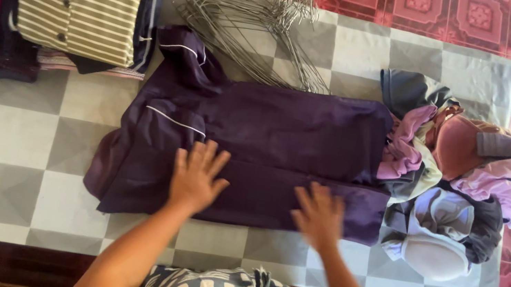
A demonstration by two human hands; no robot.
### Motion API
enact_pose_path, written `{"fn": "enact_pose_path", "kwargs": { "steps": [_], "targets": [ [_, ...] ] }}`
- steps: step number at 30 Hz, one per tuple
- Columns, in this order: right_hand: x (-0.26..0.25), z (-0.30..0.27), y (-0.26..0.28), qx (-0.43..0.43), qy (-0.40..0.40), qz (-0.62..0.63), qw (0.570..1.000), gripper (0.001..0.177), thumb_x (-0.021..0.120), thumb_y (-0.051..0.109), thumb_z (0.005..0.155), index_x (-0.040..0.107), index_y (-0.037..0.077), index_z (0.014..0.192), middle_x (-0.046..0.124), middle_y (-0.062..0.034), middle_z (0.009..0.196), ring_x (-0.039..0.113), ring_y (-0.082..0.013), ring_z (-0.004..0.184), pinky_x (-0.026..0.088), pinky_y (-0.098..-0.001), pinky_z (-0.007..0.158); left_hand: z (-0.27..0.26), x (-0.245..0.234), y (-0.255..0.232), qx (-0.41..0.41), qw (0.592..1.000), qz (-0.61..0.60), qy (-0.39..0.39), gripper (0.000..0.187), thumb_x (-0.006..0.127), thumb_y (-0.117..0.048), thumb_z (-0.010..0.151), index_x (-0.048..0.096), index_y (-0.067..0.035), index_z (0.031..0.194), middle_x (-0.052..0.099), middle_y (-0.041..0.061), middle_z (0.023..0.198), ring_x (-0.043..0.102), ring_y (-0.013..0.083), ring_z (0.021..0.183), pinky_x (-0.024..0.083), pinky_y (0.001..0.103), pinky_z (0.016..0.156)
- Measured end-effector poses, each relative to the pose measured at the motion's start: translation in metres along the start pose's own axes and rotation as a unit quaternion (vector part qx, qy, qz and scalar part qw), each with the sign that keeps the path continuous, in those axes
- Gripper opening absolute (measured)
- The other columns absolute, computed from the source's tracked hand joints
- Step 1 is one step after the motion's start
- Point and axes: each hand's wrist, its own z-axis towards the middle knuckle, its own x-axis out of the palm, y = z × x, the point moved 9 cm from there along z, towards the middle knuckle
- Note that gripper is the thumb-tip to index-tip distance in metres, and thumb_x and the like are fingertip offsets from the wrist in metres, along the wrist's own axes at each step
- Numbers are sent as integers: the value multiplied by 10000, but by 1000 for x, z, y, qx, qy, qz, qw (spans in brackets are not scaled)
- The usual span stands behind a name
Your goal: The person picks up and folds a striped shirt and a dark purple garment on a checkered table, then places them onto a stack of folded laundry.
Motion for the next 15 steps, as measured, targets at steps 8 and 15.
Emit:
{"fn": "enact_pose_path", "kwargs": {
  "steps": [8, 15],
  "targets": [
    [-19, -37, -116, 136, -97, -66, 984, 661, 577, 488, 950, 456, 245, 1553, 447, -81, 1591, 454, -304, 1387, 209, -723, 1068, -63, -15, 142, -201, 966, 33, -161, 749, 504, -549, 974, 336, -220, 1625, 251, 185, 1694, 244, 405, 1536, 162, 694, 1190],
    [-108, 3, 2, 124, -257, -36, 958, 545, 687, 283, 871, 607, 150, 1393, 565, -118, 1422, 521, -359, 1319, 329, -576, 1059, -103, -37, 149, -225, 933, 64, -273, 744, 586, -517, 979, 320, -247, 1619, 269, 166, 1665, 317, 418, 1501, 241, 699, 1155]
  ]
}}
